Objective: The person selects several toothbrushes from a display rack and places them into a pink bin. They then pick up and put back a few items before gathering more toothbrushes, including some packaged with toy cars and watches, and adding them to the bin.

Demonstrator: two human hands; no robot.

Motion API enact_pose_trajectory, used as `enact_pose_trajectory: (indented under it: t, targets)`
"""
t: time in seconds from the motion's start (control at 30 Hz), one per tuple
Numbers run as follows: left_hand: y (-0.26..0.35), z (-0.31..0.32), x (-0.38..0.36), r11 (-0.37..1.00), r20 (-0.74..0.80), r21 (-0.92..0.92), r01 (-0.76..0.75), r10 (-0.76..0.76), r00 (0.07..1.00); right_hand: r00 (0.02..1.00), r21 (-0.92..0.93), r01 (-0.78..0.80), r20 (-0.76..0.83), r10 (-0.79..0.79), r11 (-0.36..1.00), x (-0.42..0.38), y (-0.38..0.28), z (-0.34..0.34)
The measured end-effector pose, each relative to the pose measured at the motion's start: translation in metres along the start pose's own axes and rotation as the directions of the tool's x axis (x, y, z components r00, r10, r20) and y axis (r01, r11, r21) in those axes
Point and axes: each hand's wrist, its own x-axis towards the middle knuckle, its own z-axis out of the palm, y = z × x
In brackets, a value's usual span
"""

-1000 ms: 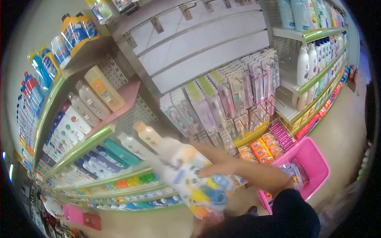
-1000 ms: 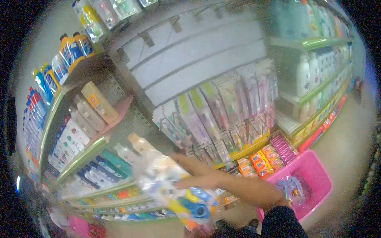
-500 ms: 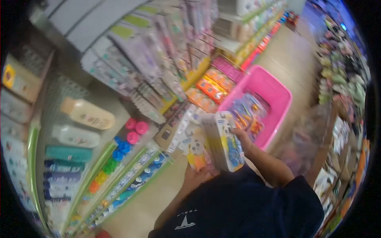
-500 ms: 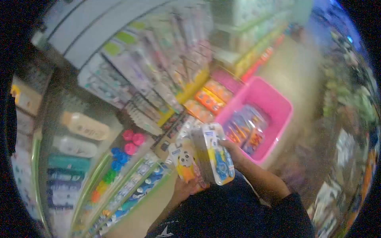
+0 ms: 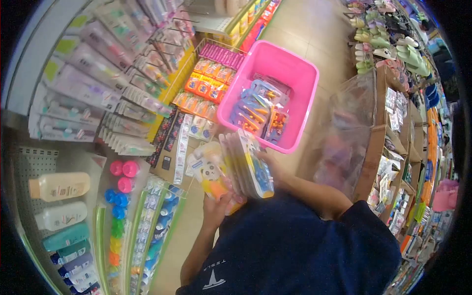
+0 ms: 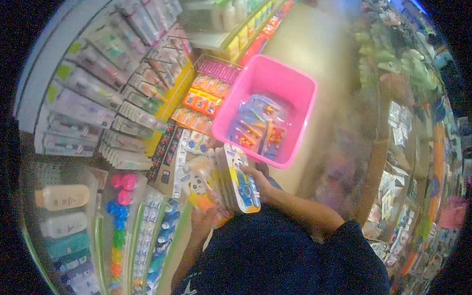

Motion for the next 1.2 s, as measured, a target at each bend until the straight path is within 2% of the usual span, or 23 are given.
enact_pose_trajectory:
  t: [0.03,0.1,0.2,0.27,0.33,0.37,0.43,0.47,0.5,0.53,0.6,0.67,0.7,0.8,0.83,0.93,1.0,1.03,1.13,1.17,1.2]
  targets:
    - [-0.006,0.007,0.002,1.000,-0.022,0.010,0.004,-0.004,1.000,0.999,0.043,0.006,0.044,-0.008,0.999,0.002,-0.005,-0.004]
    - [-0.016,0.024,0.010,1.000,-0.079,0.030,0.006,-0.004,0.997,0.998,0.019,-0.039,0.054,0.038,0.999,0.002,-0.025,-0.009]
    - [-0.012,0.050,0.023,0.991,-0.093,0.002,0.135,-0.134,0.987,0.991,-0.017,-0.100,0.090,0.101,0.995,0.012,-0.064,-0.035]
    - [0.003,0.079,0.034,0.970,-0.165,-0.136,0.200,-0.221,0.961,0.987,-0.037,-0.122,0.101,0.125,0.992,0.024,-0.104,-0.055]
    - [0.018,0.107,0.044,0.942,-0.225,-0.226,0.247,-0.297,0.928,0.998,-0.103,-0.032,0.042,0.036,0.994,0.053,-0.149,-0.086]
    - [0.025,0.117,0.048,0.932,-0.253,-0.247,0.266,-0.326,0.911,0.999,-0.051,-0.016,0.036,0.018,0.999,0.071,-0.175,-0.103]
    - [0.026,0.134,0.055,0.924,-0.289,-0.265,0.277,-0.350,0.891,0.992,-0.338,0.089,-0.058,-0.115,0.937,0.109,-0.240,-0.139]
    - [0.024,0.141,0.056,0.926,-0.298,-0.264,0.270,-0.344,0.890,0.998,-0.282,0.040,-0.029,-0.050,0.959,0.112,-0.274,-0.135]
    - [0.021,0.148,0.059,0.928,-0.308,-0.269,0.256,-0.335,0.891,0.979,-0.481,0.168,-0.023,-0.204,0.861,0.137,-0.302,-0.150]
    - [0.021,0.154,0.061,0.934,-0.297,-0.234,0.272,-0.335,0.894,0.938,-0.657,0.273,0.020,-0.346,0.703,0.160,-0.326,-0.164]
    - [0.023,0.163,0.065,0.939,-0.273,-0.168,0.301,-0.338,0.901,0.945,-0.762,0.208,-0.006,-0.327,0.614,0.191,-0.369,-0.182]
    - [0.013,0.171,0.058,0.931,-0.354,-0.129,0.340,-0.364,0.862,0.921,-0.899,0.219,0.063,-0.383,0.379,0.206,-0.400,-0.197]
    - [0.007,0.173,0.055,0.927,-0.393,-0.108,0.358,-0.371,0.841,0.903,-0.943,0.150,0.009,-0.429,0.296,0.221,-0.410,-0.213]
    - [-0.004,0.172,0.050,0.886,-0.428,-0.167,0.433,-0.461,0.778,0.877,-0.995,-0.012,0.035,-0.479,-0.095,0.238,-0.424,-0.224]
    - [-0.004,0.170,0.052,0.870,-0.444,-0.176,0.460,-0.487,0.752,0.897,-0.990,-0.052,0.013,-0.442,-0.134,0.245,-0.426,-0.222]
    - [0.000,0.176,0.054,0.849,-0.503,-0.185,0.494,-0.514,0.695,0.833,-0.966,0.071,0.196,-0.518,-0.250,0.276,-0.421,-0.243]
    - [-0.007,0.175,0.053,0.868,-0.551,-0.157,0.472,-0.473,0.687,0.845,-0.967,0.140,0.229,-0.483,-0.213,0.288,-0.417,-0.244]
    - [-0.011,0.173,0.056,0.873,-0.515,-0.151,0.463,-0.469,0.718,0.849,-0.965,0.175,0.248,-0.468,-0.194,0.294,-0.415,-0.242]
    - [-0.006,0.180,0.066,0.871,-0.528,-0.234,0.432,-0.487,0.696,0.851,-0.989,0.039,0.107,-0.515,-0.142,0.319,-0.405,-0.253]
    - [-0.001,0.184,0.070,0.873,-0.522,-0.238,0.427,-0.485,0.702,0.791,-0.948,-0.078,0.130,-0.598,-0.309,0.285,-0.400,-0.210]
    - [0.003,0.186,0.075,0.875,-0.516,-0.239,0.420,-0.481,0.709,0.754,-0.960,-0.016,0.171,-0.634,-0.278,0.288,-0.401,-0.216]
